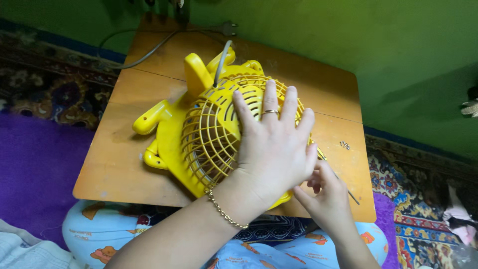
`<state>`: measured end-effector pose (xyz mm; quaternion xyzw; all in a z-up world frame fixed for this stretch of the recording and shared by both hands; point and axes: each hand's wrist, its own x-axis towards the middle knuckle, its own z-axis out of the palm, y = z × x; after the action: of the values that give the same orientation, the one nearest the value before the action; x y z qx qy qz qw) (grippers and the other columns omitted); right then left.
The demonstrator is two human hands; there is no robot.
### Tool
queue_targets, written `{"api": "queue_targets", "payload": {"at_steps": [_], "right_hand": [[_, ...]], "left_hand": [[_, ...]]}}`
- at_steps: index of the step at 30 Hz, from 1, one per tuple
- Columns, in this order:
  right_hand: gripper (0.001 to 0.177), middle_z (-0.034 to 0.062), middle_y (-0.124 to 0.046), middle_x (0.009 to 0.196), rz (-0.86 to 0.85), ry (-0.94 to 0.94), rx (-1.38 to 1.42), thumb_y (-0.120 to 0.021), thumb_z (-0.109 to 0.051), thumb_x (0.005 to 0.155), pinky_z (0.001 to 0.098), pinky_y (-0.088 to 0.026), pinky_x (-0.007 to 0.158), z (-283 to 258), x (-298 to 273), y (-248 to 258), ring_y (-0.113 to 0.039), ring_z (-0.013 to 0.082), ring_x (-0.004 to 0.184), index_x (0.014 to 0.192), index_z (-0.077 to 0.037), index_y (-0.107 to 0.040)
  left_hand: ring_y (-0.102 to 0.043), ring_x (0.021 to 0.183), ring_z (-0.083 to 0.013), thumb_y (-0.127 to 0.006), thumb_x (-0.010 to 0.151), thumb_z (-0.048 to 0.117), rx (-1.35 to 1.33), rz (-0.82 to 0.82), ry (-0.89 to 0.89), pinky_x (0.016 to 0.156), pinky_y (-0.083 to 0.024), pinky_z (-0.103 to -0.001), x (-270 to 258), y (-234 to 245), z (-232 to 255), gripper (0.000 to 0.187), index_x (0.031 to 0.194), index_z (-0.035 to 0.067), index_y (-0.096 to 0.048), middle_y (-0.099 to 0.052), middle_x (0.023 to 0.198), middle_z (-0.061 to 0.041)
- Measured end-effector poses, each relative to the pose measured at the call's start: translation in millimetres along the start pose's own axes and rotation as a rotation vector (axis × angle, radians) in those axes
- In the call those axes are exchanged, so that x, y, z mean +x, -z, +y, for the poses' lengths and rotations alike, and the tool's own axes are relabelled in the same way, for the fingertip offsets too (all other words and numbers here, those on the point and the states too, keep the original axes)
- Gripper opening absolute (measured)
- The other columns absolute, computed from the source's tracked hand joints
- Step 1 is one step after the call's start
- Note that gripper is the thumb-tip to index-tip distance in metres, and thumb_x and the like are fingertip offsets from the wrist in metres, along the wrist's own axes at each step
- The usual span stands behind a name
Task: The person reassembles a yellow and blue electric fan by attaching the front grille to the fan body and securing it with screws using a screwdriver. The person then rotates the fan to access different screw holes and continues tightening the screws.
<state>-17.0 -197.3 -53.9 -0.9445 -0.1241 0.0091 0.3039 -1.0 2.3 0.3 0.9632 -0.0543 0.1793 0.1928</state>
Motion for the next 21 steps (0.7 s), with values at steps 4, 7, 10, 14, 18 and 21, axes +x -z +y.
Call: {"api": "queue_targets", "payload": {"at_steps": [4, 7, 10, 14, 18, 21], "right_hand": [[0.034, 0.0047, -0.067, 0.070, 0.058, -0.070, 0.019, -0.081, -0.007, 0.076, 0.0247, -0.051, 0.059, 5.7, -9.6, -7.3, -0.059, 0.0089, 0.062, 0.105, -0.003, -0.064], [0.042, 0.0047, -0.075, 0.080, 0.124, -0.035, 0.090, -0.077, -0.002, 0.077, 0.0235, -0.055, 0.067, 5.8, -15.6, -11.3, -0.066, 0.0074, 0.069, 0.117, -0.002, -0.065], [0.043, 0.0062, -0.077, 0.086, 0.143, -0.109, 0.154, -0.075, 0.000, 0.081, 0.0233, -0.058, 0.072, 3.9, -17.9, -13.2, -0.071, 0.0070, 0.078, 0.122, 0.000, -0.063], [0.049, 0.0082, -0.075, 0.084, 0.171, -0.111, 0.133, -0.077, 0.001, 0.081, 0.0237, -0.058, 0.072, 3.8, -21.0, -16.4, -0.070, 0.0087, 0.076, 0.125, 0.001, -0.058], [0.055, 0.0088, -0.074, 0.085, 0.163, -0.132, 0.200, -0.077, 0.002, 0.080, 0.0232, -0.055, 0.070, 5.5, -19.1, -17.6, -0.068, 0.0088, 0.078, 0.131, 0.001, -0.055], [0.055, 0.0074, -0.075, 0.091, 0.127, -0.154, 0.197, -0.075, 0.003, 0.079, 0.0223, -0.055, 0.069, 5.4, -16.9, -14.8, -0.068, 0.0076, 0.081, 0.130, 0.000, -0.055]], "left_hand": [[-0.033, 0.143, -0.0444, -0.064, 0.079, 0.052, -0.016, -0.003, 0.009, 0.103, -0.022, -0.083, 0.2, -1.8, -0.4, 0.061, 0.129, 0.017, -0.062, -0.048, 0.149, -0.017], [-0.033, 0.143, -0.0442, -0.064, 0.079, 0.052, -0.020, 0.000, 0.016, 0.103, -0.022, -0.083, 0.1, -1.9, -0.3, 0.062, 0.130, 0.017, -0.062, -0.048, 0.149, -0.017], [-0.033, 0.143, -0.0443, -0.064, 0.080, 0.052, -0.018, 0.001, 0.021, 0.104, -0.022, -0.083, 1.0, -2.4, -0.2, 0.062, 0.131, 0.017, -0.062, -0.047, 0.149, -0.017], [-0.032, 0.144, -0.0443, -0.062, 0.082, 0.052, -0.004, -0.025, 0.018, 0.104, -0.021, -0.082, 0.2, -3.7, 0.3, 0.062, 0.132, 0.017, -0.061, -0.046, 0.151, -0.017], [-0.031, 0.144, -0.0439, -0.060, 0.082, 0.052, -0.007, -0.030, 0.024, 0.104, -0.020, -0.083, 0.8, -4.2, 0.8, 0.061, 0.133, 0.019, -0.061, -0.044, 0.152, -0.016], [-0.031, 0.144, -0.0440, -0.060, 0.082, 0.052, -0.012, -0.030, 0.023, 0.104, -0.020, -0.082, 0.7, -4.3, 0.3, 0.061, 0.133, 0.018, -0.061, -0.045, 0.152, -0.017]]}}
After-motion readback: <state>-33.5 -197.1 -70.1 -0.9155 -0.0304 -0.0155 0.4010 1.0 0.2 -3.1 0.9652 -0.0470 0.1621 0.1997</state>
